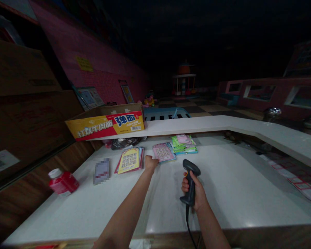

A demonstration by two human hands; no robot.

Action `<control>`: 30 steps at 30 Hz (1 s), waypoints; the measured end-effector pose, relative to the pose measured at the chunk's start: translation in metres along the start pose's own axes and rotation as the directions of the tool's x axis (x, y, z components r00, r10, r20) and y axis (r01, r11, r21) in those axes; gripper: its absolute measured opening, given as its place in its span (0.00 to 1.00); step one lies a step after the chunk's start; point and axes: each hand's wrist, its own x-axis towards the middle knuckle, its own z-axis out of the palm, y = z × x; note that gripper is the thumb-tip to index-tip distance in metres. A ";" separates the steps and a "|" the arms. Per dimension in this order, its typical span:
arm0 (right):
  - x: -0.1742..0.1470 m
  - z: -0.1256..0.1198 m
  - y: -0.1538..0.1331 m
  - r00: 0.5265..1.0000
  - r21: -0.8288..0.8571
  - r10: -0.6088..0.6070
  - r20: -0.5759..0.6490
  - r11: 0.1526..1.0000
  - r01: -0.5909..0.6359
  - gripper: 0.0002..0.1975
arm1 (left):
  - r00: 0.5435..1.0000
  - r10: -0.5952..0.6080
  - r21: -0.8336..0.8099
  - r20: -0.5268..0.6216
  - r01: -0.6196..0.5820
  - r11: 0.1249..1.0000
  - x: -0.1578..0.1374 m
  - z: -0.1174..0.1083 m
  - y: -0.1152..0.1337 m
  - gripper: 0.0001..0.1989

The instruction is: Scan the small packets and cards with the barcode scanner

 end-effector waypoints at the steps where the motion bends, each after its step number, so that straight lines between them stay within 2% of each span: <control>1: 0.000 0.000 0.000 1.000 -0.001 0.001 0.002 1.000 -0.001 0.15 | 1.000 -0.018 -0.026 0.022 0.018 0.999 0.001 0.001 0.001 0.16; 3: 0.000 0.000 0.000 1.000 -0.005 0.002 0.004 1.000 -0.002 0.16 | 0.996 -0.044 -0.049 0.074 0.048 0.998 0.001 0.001 0.003 0.11; 6: 0.001 0.000 0.000 1.000 -0.010 -0.002 0.005 1.000 0.002 0.14 | 0.984 -0.070 -0.099 0.166 0.088 0.991 -0.003 -0.002 0.001 0.10; 9: 0.002 0.001 0.000 1.000 -0.017 0.001 0.005 1.000 -0.001 0.14 | 0.976 -0.039 -0.175 0.214 0.078 0.981 -0.011 -0.012 -0.012 0.07; 11: 0.001 0.001 -0.001 1.000 -0.026 0.010 0.008 1.000 -0.010 0.14 | 0.978 0.049 -0.285 0.201 0.010 0.959 -0.015 -0.020 -0.027 0.08; 14: -0.001 0.004 -0.002 1.000 -0.050 0.003 0.008 0.999 -0.003 0.16 | 0.965 0.231 -0.430 0.126 -0.157 0.889 -0.020 -0.026 -0.050 0.10; 16: -0.004 0.006 -0.001 1.000 -0.078 -0.023 -0.005 0.997 0.023 0.18 | 0.946 0.311 -0.445 0.090 -0.241 0.863 -0.022 -0.026 -0.060 0.09; 19: -0.009 0.014 0.005 0.994 -0.200 -0.093 -0.055 0.977 0.080 0.20 | 0.922 0.376 -0.448 0.097 -0.297 0.843 -0.023 -0.025 -0.064 0.08; 22: -0.016 0.027 0.017 0.976 -0.443 -0.182 -0.117 0.889 0.113 0.24 | 0.914 0.396 -0.455 0.085 -0.318 0.832 -0.024 -0.026 -0.063 0.10; 26: -0.026 0.047 0.037 0.971 -0.758 -0.221 -0.091 0.648 0.076 0.25 | 0.923 0.379 -0.477 0.067 -0.304 0.825 -0.027 -0.027 -0.060 0.13; 28: -0.030 0.053 0.044 0.971 -0.844 -0.233 -0.057 0.530 0.078 0.25 | 0.922 0.380 -0.490 0.078 -0.296 0.820 -0.029 -0.028 -0.059 0.12; 30: -0.032 0.056 0.049 0.966 -0.886 -0.255 -0.033 0.456 0.090 0.25 | 0.916 0.392 -0.496 0.090 -0.300 0.815 -0.031 -0.028 -0.059 0.10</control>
